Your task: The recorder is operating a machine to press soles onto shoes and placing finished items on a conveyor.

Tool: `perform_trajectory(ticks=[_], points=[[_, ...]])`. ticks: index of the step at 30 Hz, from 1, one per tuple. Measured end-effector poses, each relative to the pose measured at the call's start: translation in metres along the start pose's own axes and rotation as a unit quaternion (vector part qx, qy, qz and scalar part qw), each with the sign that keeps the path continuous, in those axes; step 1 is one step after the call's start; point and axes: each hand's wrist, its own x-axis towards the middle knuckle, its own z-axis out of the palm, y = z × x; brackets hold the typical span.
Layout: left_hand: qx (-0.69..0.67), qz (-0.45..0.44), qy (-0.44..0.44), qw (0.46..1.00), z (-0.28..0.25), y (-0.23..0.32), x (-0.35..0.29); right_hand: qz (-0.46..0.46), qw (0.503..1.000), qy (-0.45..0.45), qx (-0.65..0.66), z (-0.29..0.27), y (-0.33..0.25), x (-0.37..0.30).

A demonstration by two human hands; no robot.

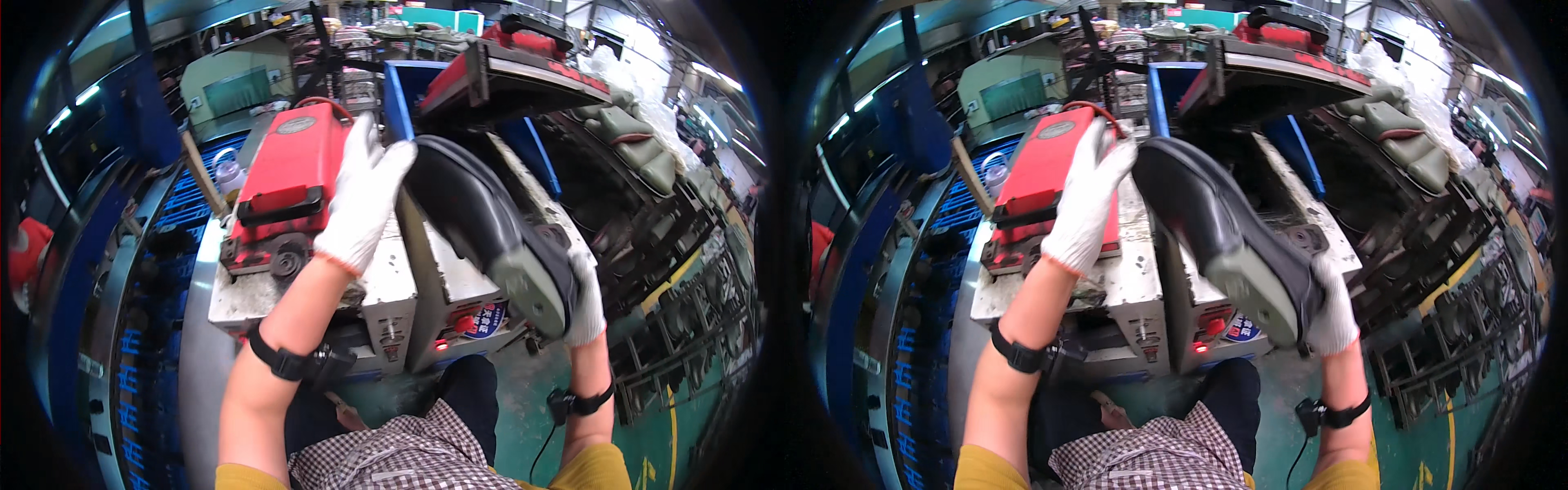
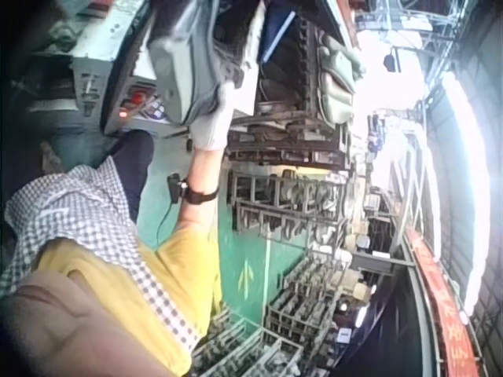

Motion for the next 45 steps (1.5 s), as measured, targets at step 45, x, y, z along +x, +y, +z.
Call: perform_trajectory(ticks=[45], points=[[0.091, -0.233, 0.583, 0.773, -0.590, -0.066, -0.304, -0.397, 0.659, -0.138, -0.624, 0.203, 0.200, 0.074]])
